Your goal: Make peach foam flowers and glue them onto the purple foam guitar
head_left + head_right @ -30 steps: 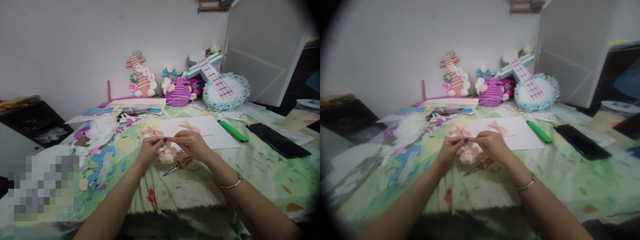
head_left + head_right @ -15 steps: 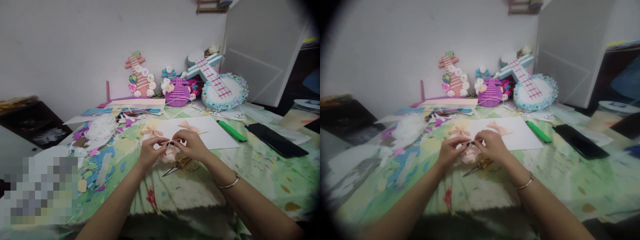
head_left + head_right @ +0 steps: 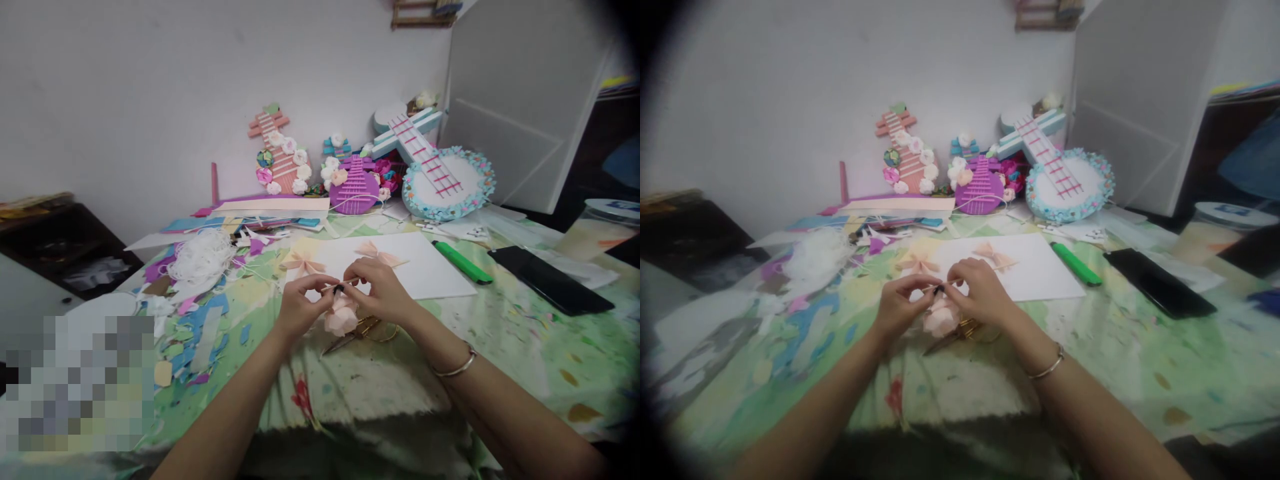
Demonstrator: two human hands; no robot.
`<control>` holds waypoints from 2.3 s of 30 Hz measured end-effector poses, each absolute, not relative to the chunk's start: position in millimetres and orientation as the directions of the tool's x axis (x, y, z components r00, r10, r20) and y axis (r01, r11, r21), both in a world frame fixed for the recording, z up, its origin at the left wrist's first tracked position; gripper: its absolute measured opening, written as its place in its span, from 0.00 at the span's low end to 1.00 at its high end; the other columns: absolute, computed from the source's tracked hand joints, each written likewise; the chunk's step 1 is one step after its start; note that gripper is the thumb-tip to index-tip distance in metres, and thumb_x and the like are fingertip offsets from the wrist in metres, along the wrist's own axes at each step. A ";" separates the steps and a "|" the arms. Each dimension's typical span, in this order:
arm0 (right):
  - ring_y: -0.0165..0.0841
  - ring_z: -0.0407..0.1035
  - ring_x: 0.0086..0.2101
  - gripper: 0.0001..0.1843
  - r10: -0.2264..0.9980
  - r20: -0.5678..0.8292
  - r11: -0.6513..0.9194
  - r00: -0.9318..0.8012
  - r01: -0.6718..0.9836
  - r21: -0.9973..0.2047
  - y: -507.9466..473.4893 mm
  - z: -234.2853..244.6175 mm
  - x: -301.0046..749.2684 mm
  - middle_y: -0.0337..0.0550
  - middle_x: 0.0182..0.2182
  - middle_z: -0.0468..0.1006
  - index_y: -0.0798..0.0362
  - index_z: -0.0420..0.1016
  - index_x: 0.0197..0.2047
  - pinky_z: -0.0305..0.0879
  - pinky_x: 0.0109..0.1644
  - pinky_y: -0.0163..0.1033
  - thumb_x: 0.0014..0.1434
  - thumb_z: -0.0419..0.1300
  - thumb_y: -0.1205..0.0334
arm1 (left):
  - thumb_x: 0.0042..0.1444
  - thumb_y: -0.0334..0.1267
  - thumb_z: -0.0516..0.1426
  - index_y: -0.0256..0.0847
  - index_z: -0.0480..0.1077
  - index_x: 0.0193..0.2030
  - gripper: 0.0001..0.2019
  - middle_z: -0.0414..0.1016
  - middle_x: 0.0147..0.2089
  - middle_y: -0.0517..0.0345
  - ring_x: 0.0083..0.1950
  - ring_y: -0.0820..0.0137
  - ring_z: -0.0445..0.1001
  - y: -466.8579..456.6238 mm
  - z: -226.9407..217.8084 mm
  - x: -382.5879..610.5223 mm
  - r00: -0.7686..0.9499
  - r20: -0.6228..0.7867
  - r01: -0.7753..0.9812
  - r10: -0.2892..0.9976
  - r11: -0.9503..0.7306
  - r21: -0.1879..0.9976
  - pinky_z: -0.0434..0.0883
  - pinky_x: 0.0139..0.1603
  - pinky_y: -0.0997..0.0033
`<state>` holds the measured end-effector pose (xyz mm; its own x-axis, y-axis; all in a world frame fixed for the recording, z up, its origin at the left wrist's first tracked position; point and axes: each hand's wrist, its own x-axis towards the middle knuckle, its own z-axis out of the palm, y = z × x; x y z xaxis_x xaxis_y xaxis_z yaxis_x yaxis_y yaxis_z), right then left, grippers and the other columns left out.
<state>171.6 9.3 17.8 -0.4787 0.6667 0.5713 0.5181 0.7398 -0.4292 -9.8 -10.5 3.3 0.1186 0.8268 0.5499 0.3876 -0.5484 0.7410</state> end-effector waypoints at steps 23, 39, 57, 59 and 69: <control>0.32 0.64 0.32 0.04 0.659 0.597 0.747 -0.457 0.488 -0.451 8.1 19.6 170.5 0.38 0.26 0.72 0.53 0.67 0.30 0.52 0.39 0.39 0.54 0.59 0.63 | 0.47 0.29 0.57 0.37 0.71 0.35 0.07 0.74 0.27 0.58 0.28 0.73 0.71 -14.7 5.9 -7.9 0.146 0.572 0.382 0.807 -0.580 0.720 0.68 0.32 0.74; 0.28 0.63 0.28 0.07 0.657 0.595 0.745 -0.463 0.517 -0.421 8.2 16.9 171.3 0.36 0.28 0.73 0.54 0.68 0.31 0.48 0.41 0.40 0.55 0.61 0.60 | 0.51 0.32 0.57 0.37 0.71 0.37 0.06 0.71 0.28 0.58 0.30 0.72 0.71 -15.8 7.4 -10.3 0.191 0.557 0.317 0.808 -0.588 0.744 0.68 0.35 0.72; 0.30 0.64 0.30 0.03 0.632 0.601 0.773 -0.489 0.452 -0.446 9.8 18.4 172.9 0.40 0.28 0.71 0.53 0.69 0.31 0.57 0.36 0.38 0.54 0.59 0.64 | 0.49 0.29 0.56 0.39 0.68 0.40 0.10 0.71 0.31 0.57 0.31 0.72 0.71 -18.2 4.0 -8.8 0.173 0.634 0.391 0.753 -0.644 0.658 0.69 0.37 0.71; 0.31 0.64 0.31 0.03 0.612 0.623 0.788 -0.487 0.443 -0.427 8.9 19.1 173.3 0.41 0.29 0.71 0.53 0.68 0.31 0.58 0.37 0.39 0.55 0.59 0.64 | 0.48 0.29 0.57 0.39 0.68 0.36 0.08 0.71 0.32 0.56 0.33 0.71 0.71 -18.3 5.3 -8.6 0.157 0.667 0.418 0.728 -0.661 0.623 0.69 0.37 0.70; 0.33 0.65 0.34 0.01 0.539 0.656 0.831 -0.529 0.460 -0.311 6.8 19.1 174.2 0.42 0.30 0.71 0.53 0.67 0.33 0.54 0.41 0.41 0.56 0.56 0.66 | 0.45 0.28 0.57 0.41 0.70 0.33 0.08 0.74 0.32 0.54 0.44 0.61 0.69 -19.0 4.7 -11.3 0.255 0.793 0.625 0.553 -0.720 0.301 0.62 0.51 0.57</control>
<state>174.2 6.8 19.1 -0.5291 0.5386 0.6557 0.4603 0.8313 -0.3115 -11.3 -19.0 4.7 0.2547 0.5527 0.7935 0.6254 -0.7200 0.3008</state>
